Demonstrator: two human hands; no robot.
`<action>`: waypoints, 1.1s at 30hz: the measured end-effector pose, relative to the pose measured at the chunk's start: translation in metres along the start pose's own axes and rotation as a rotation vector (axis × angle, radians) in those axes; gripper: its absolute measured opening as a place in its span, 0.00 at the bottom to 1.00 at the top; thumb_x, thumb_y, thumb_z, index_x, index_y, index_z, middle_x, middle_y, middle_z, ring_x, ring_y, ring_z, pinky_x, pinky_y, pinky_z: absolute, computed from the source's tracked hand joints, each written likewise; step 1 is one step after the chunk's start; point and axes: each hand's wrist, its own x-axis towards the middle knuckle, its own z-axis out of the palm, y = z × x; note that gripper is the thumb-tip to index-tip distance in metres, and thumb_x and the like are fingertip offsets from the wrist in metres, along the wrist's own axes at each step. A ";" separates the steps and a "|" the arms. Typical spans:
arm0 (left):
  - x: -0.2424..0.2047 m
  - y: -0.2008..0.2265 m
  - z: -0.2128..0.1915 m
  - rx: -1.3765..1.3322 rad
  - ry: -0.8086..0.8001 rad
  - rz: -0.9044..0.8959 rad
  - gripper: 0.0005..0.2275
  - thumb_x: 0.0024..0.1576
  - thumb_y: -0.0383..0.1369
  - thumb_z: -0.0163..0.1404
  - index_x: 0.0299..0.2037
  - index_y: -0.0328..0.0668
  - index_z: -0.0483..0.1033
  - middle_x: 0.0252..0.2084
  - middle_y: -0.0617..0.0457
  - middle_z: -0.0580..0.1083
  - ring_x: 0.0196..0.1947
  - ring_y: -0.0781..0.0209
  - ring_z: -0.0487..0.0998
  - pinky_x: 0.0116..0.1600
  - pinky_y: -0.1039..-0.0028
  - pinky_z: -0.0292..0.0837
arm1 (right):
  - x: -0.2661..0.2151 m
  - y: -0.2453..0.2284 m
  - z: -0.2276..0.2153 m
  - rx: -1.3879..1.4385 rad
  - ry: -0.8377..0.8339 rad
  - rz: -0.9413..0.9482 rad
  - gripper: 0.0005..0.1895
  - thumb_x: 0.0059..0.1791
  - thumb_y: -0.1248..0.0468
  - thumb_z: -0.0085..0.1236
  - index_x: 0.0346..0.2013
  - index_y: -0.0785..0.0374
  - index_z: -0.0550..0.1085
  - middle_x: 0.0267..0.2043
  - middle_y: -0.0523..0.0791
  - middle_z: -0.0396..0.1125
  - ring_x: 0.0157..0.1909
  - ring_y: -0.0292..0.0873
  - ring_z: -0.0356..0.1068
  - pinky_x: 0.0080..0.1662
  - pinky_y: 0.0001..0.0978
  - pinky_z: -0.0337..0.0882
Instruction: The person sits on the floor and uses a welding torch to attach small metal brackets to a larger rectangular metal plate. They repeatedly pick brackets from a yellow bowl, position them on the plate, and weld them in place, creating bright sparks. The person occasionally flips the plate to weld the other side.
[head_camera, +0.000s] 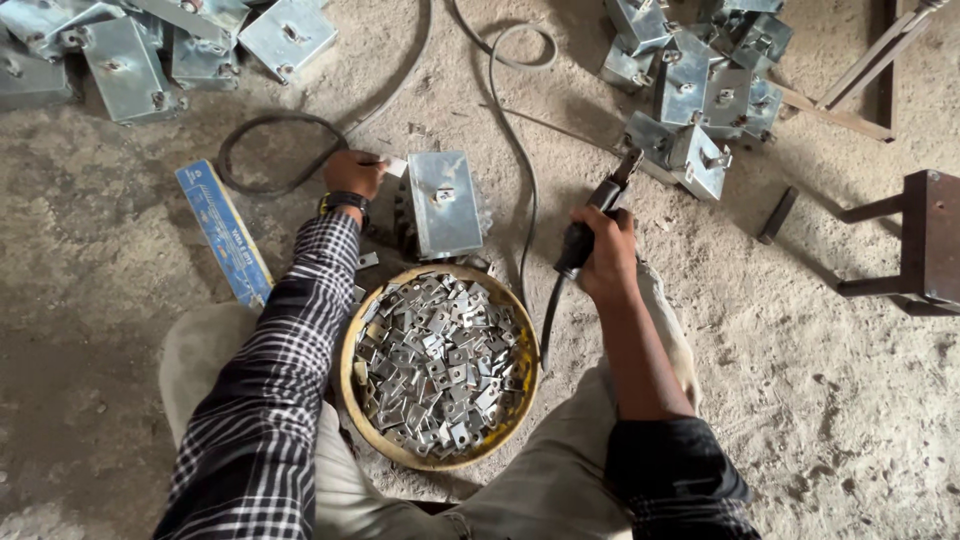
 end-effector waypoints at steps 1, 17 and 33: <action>0.000 -0.002 0.007 -0.133 0.010 -0.106 0.08 0.53 0.33 0.65 0.34 0.34 0.85 0.28 0.46 0.82 0.25 0.61 0.83 0.34 0.70 0.78 | -0.001 0.001 0.000 -0.028 -0.011 0.004 0.26 0.44 0.75 0.61 0.50 0.65 0.58 0.35 0.47 0.64 0.30 0.40 0.67 0.29 0.34 0.72; -0.004 -0.037 0.097 -0.757 0.034 -0.405 0.10 0.53 0.28 0.62 0.41 0.27 0.82 0.39 0.42 0.83 0.36 0.54 0.87 0.39 0.69 0.84 | -0.025 0.038 0.029 -0.483 -0.203 -0.333 0.39 0.42 0.73 0.65 0.59 0.59 0.50 0.48 0.50 0.62 0.43 0.41 0.71 0.39 0.32 0.81; -0.015 -0.038 0.087 -0.206 0.157 -0.126 0.12 0.52 0.40 0.62 0.36 0.40 0.86 0.33 0.46 0.82 0.34 0.51 0.85 0.42 0.65 0.78 | -0.044 0.046 0.042 -0.823 -0.236 -0.420 0.52 0.46 0.60 0.71 0.69 0.58 0.40 0.46 0.55 0.73 0.44 0.46 0.78 0.47 0.35 0.83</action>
